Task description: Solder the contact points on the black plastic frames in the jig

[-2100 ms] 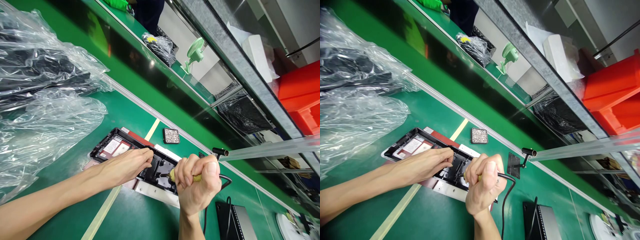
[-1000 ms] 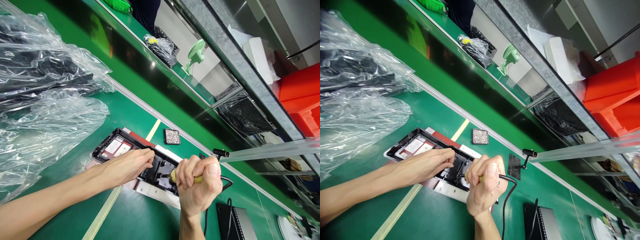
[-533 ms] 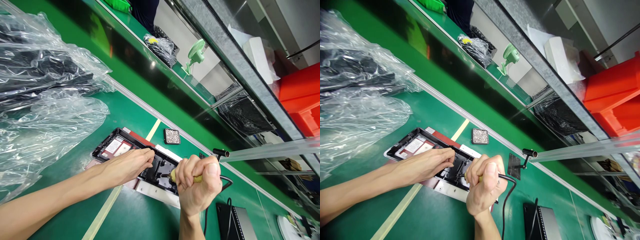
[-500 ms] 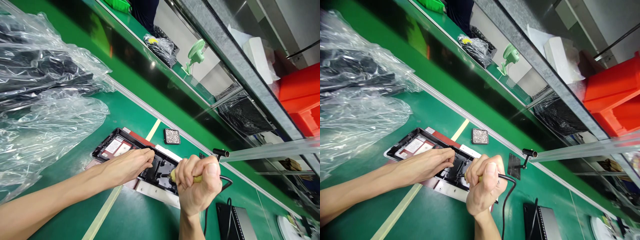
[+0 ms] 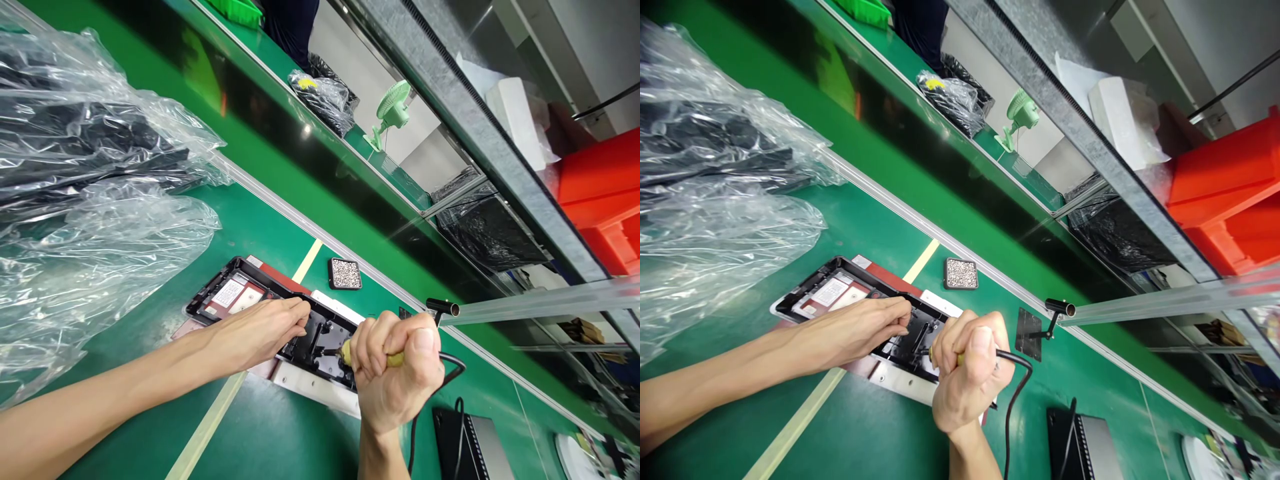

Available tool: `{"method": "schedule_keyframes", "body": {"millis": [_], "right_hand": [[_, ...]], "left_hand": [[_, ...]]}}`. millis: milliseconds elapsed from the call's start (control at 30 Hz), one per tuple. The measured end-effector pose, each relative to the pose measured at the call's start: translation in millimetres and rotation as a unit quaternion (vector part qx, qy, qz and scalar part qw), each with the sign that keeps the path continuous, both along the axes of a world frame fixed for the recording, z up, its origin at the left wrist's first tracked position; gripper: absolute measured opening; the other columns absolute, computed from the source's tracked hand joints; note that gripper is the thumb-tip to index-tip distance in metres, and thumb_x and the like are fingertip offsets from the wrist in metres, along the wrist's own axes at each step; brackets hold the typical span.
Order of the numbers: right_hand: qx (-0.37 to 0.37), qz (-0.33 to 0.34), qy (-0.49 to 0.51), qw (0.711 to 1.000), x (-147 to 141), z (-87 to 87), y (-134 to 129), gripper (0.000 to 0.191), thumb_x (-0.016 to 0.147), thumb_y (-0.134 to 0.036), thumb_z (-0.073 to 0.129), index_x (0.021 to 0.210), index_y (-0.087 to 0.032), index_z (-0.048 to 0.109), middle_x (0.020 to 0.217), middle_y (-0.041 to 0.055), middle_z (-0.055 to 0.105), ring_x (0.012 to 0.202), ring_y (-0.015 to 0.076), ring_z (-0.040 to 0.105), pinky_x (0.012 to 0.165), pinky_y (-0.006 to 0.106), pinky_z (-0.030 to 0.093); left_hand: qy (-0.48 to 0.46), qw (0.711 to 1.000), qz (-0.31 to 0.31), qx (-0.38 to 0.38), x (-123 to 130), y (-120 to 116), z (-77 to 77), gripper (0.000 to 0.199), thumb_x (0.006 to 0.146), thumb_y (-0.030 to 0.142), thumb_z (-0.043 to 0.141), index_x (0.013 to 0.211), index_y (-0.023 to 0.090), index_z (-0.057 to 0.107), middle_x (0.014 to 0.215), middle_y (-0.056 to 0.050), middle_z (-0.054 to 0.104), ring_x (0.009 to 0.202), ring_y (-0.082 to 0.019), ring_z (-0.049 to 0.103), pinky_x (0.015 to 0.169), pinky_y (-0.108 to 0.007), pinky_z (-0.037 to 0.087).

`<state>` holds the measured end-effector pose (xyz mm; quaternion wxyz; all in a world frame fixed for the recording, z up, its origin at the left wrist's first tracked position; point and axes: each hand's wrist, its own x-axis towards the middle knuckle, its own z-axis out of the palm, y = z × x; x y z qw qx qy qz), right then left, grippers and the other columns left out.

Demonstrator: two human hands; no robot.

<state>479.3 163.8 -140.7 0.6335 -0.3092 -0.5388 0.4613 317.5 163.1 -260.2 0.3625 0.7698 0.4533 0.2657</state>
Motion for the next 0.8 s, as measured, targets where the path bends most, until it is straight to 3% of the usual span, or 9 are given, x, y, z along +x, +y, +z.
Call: {"method": "schedule_keyframes", "body": {"millis": [800], "right_hand": [[-0.008,-0.004,0.007,1.000,-0.8,-0.5,-0.5,0.044,0.099,-0.036,0.059,0.061,-0.020,0.042,0.043,-0.0086,0.032,0.035,0.0053,0.026,0.035,0.016,0.030]], "left_hand": [[0.014,1.000,-0.003,-0.025,0.8,-0.4,2.8,0.024,0.108,0.033,0.037,0.087,0.022,0.041,0.085,0.001,0.051,0.067,-0.013,0.043,0.060,-0.032,0.026]]}}
